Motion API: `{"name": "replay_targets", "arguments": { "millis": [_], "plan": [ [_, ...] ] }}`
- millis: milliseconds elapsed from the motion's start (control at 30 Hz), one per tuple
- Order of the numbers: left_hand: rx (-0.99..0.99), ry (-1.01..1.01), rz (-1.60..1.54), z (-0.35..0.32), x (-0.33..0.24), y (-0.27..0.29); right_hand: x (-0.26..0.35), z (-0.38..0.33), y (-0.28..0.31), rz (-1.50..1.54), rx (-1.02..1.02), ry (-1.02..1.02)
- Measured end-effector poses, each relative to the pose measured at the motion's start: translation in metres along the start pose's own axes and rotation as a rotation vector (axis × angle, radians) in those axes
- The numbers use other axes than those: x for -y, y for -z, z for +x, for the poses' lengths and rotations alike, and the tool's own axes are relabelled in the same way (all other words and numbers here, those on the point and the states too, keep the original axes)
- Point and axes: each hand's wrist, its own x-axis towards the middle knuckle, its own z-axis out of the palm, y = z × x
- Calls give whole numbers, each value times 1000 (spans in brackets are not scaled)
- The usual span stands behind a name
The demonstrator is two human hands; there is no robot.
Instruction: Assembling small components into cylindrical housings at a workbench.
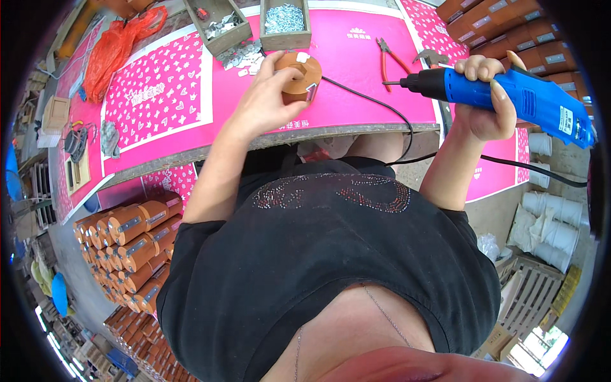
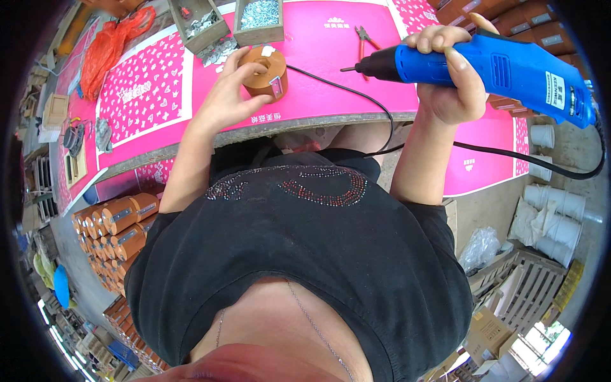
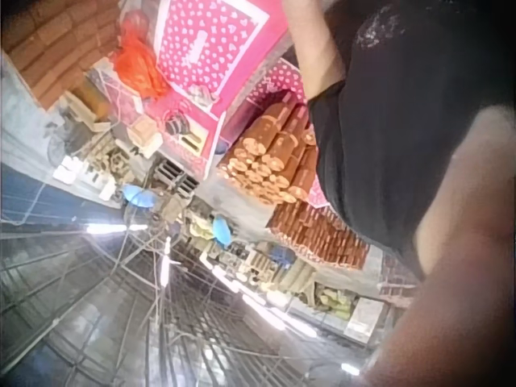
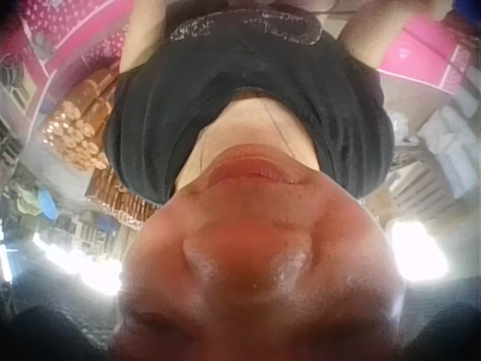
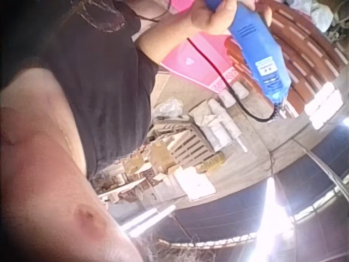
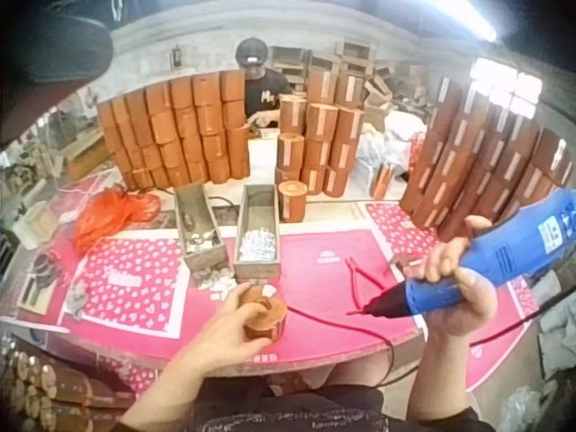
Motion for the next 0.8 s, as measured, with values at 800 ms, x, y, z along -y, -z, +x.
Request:
{"name": "replay_targets", "arguments": {
  "millis": [800],
  "plan": [
    [123, -136, -94, 23, 21, 8, 24, -14, 4, -10, 69, 13]
  ]
}}
